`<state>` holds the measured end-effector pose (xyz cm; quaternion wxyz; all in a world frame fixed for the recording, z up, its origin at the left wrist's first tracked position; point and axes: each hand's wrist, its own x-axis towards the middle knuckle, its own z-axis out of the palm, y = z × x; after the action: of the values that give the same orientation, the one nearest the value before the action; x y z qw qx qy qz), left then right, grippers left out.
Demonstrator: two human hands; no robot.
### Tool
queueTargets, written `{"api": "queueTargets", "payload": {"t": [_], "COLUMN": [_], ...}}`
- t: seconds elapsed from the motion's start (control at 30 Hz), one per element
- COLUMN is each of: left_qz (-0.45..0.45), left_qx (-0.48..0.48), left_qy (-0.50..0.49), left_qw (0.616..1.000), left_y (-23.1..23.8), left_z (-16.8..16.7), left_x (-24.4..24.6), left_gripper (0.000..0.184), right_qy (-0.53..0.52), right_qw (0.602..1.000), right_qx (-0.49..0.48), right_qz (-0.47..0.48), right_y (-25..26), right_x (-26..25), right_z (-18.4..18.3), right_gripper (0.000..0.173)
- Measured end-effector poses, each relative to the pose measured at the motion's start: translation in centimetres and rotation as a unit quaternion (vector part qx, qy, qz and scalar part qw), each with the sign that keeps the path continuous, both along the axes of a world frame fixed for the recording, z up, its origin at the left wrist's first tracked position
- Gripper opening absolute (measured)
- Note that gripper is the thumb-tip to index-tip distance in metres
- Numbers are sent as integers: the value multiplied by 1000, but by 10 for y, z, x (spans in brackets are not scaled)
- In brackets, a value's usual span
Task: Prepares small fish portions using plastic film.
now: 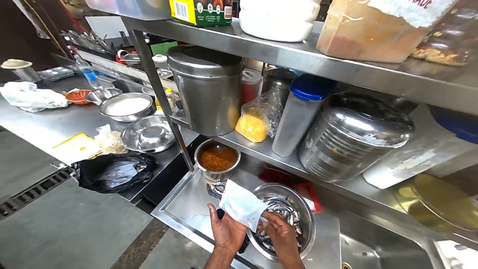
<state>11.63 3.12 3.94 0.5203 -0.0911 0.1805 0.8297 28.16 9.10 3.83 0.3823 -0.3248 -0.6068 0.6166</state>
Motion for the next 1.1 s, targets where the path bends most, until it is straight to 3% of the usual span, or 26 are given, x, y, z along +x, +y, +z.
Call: {"api": "queueTargets", "payload": {"t": [0.13, 0.23, 0.37, 0.43, 0.6, 0.77, 0.87, 0.97, 1.1], "left_qz": [-6, 2, 17, 26, 43, 11, -5, -11, -12], "left_qx": [-4, 8, 17, 23, 27, 34, 39, 43, 53], "left_qy": [-3, 4, 5, 6, 9, 22, 32, 27, 15], "left_qw": [1000, 1000, 1000, 999, 999, 999, 999, 999, 998], "left_y": [-6, -11, -17, -18, -24, -22, -21, -24, -25], "left_z": [3, 0, 1, 1, 3, 7, 8, 6, 4], "left_x": [6, 4, 3, 2, -12, -1, 5, 3, -1], "left_gripper": [106, 104, 103, 102, 103, 107, 108, 109, 109], "right_qy": [-147, -158, -130, -52, 144, 193, 116, -45, -56], "right_qw": [968, 958, 987, 994, 947, 926, 956, 995, 997], "right_qx": [181, 200, 34, -67, -263, -313, -269, -87, -26], "right_qz": [-97, -134, -82, -70, -114, -84, -28, -14, -51], "right_y": [-1, -5, -18, -27, -38, -28, -28, -32, -29], "right_x": [-9, -5, -7, -10, -6, -8, -5, 4, 8], "right_z": [-5, -1, -3, -3, 14, 19, 17, 13, 13], "right_gripper": [16, 20, 19, 17, 10, 13, 19, 20, 17]}}
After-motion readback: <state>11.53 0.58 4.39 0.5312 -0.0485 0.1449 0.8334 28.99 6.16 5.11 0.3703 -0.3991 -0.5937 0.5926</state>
